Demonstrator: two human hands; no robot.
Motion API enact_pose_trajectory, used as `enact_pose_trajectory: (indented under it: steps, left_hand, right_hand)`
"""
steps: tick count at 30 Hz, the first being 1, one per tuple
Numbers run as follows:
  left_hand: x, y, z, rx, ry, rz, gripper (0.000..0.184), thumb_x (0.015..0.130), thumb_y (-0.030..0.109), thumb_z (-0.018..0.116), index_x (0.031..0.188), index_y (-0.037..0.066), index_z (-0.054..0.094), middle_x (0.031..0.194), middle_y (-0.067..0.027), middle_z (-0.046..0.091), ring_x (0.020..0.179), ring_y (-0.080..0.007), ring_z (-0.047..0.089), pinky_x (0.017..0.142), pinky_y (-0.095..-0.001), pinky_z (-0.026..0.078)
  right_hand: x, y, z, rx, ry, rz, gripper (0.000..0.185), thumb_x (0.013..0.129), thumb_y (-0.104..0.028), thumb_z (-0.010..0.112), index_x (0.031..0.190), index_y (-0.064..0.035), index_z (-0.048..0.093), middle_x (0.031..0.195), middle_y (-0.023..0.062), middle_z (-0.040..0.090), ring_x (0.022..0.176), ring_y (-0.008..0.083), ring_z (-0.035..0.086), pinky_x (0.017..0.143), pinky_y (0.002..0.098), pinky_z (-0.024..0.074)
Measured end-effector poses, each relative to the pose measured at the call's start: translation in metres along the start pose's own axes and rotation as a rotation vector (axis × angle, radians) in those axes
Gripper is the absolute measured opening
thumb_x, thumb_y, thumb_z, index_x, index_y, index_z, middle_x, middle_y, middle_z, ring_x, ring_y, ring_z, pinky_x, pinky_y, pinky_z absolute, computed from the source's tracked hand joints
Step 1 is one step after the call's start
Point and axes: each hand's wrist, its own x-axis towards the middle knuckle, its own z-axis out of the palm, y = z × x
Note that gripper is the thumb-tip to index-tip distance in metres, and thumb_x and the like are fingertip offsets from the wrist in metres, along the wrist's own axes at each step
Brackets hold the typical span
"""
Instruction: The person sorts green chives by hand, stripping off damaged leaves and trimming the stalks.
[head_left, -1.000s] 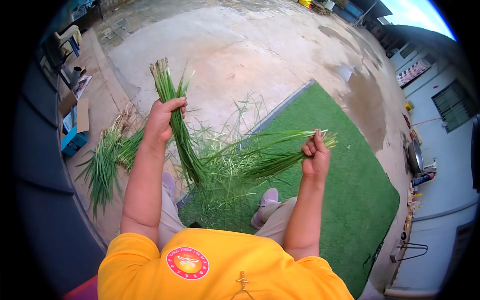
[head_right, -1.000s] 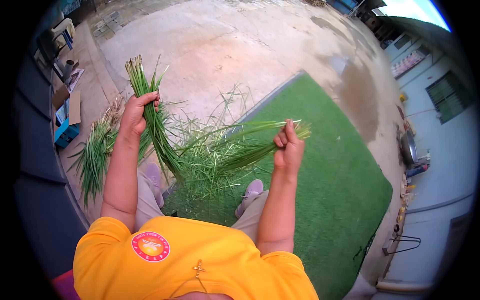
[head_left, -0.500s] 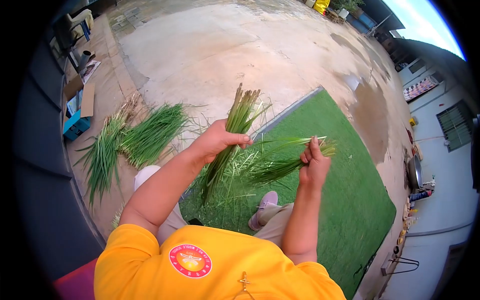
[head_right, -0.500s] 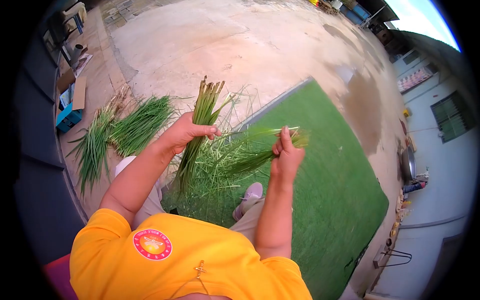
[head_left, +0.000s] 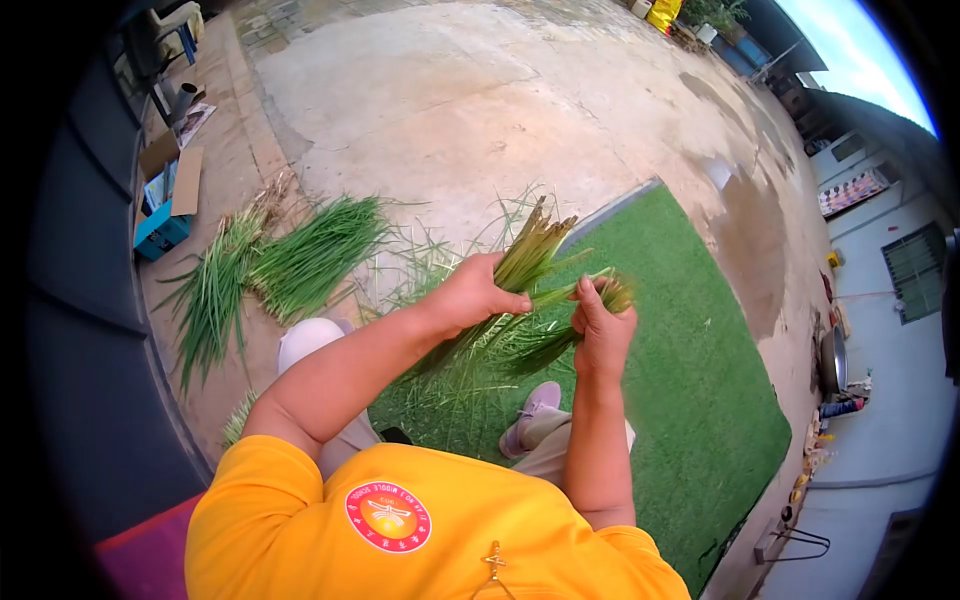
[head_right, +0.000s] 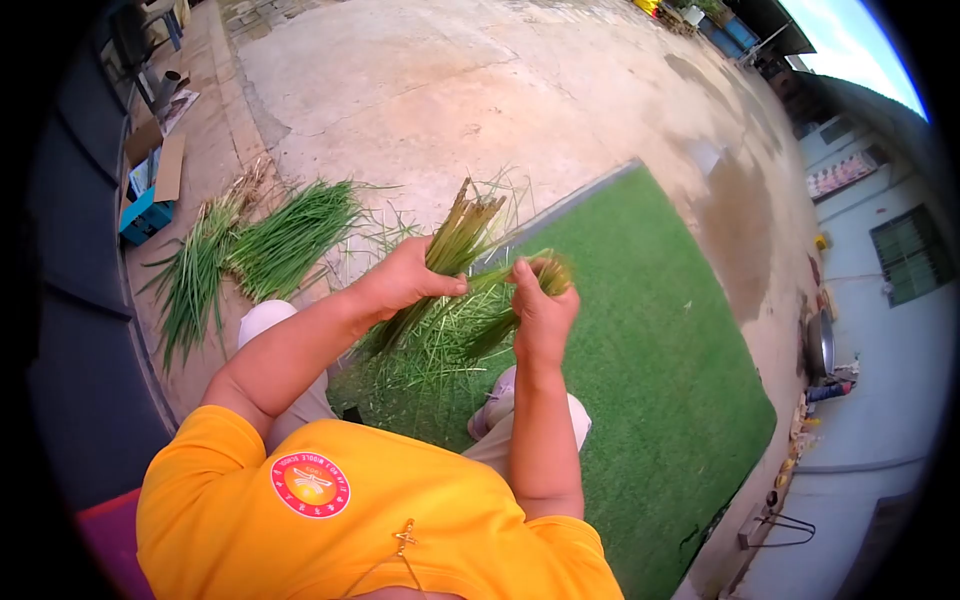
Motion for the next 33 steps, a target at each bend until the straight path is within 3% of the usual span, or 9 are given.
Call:
enact_pose_trajectory:
  steps: [11, 17, 19, 25, 27, 33]
  left_hand:
    - [-0.004, 0.007, -0.003, -0.105, -0.088, -0.147, 0.025, 0.068, 0.002, 0.068, 0.091, 0.0, 0.058, 0.078, -0.0021, 0.059, 0.069, -0.01, 0.054, 0.063, -0.0237, 0.045]
    - [0.003, -0.004, -0.011, 0.023, -0.05, -0.07, 0.03, 0.068, 0.001, 0.068, 0.096, 0.001, 0.057, 0.086, -0.0027, 0.06, 0.078, -0.0102, 0.056, 0.072, -0.0238, 0.045]
    - [0.001, 0.002, -0.003, -0.001, -0.074, -0.051, 0.039, 0.067, -0.001, 0.068, 0.103, -0.004, 0.054, 0.091, -0.0059, 0.06, 0.08, -0.0113, 0.056, 0.075, -0.0252, 0.046]
    - [0.006, -0.006, -0.006, 0.048, -0.066, -0.01, 0.039, 0.067, -0.004, 0.066, 0.105, -0.004, 0.054, 0.091, -0.0067, 0.061, 0.08, -0.0117, 0.057, 0.074, -0.0252, 0.047]
    - [0.006, -0.004, -0.008, 0.064, -0.088, -0.029, 0.039, 0.067, -0.005, 0.065, 0.105, -0.004, 0.055, 0.091, -0.0067, 0.061, 0.08, -0.0117, 0.057, 0.073, -0.0249, 0.047]
    - [0.003, 0.002, -0.011, -0.031, -0.125, -0.105, 0.037, 0.068, -0.005, 0.063, 0.104, -0.003, 0.056, 0.09, -0.0061, 0.062, 0.079, -0.0119, 0.058, 0.073, -0.0248, 0.047]
  right_hand:
    - [0.0, 0.002, 0.0, -0.007, -0.166, 0.142, 0.014, 0.074, -0.006, 0.067, 0.084, -0.0034, 0.058, 0.062, -0.0042, 0.048, 0.046, 0.003, 0.035, 0.041, 0.0186, 0.0241]
    - [-0.002, 0.002, 0.002, -0.088, -0.159, 0.151, 0.016, 0.072, -0.004, 0.068, 0.085, -0.0024, 0.058, 0.062, -0.0039, 0.049, 0.046, 0.0033, 0.036, 0.041, 0.0188, 0.0258]
    - [-0.004, 0.005, 0.005, -0.126, -0.153, 0.13, 0.017, 0.071, -0.004, 0.068, 0.085, -0.0023, 0.059, 0.063, -0.0036, 0.05, 0.047, 0.0031, 0.038, 0.042, 0.0183, 0.027]
    - [-0.006, 0.004, 0.007, -0.16, -0.258, 0.107, 0.02, 0.072, -0.003, 0.068, 0.09, -0.001, 0.06, 0.07, -0.0037, 0.054, 0.054, 0.0023, 0.043, 0.046, 0.0165, 0.0303]
    - [-0.006, 0.002, 0.007, -0.195, -0.294, 0.125, 0.016, 0.074, 0.004, 0.063, 0.089, 0.0019, 0.058, 0.076, 0.0002, 0.057, 0.069, 0.0063, 0.052, 0.062, 0.0189, 0.0421]
    - [-0.003, 0.006, 0.003, -0.21, -0.373, 0.118, 0.02, 0.074, 0.003, 0.063, 0.093, 0.0021, 0.059, 0.077, -0.0022, 0.055, 0.069, 0.0052, 0.05, 0.062, 0.0187, 0.0412]
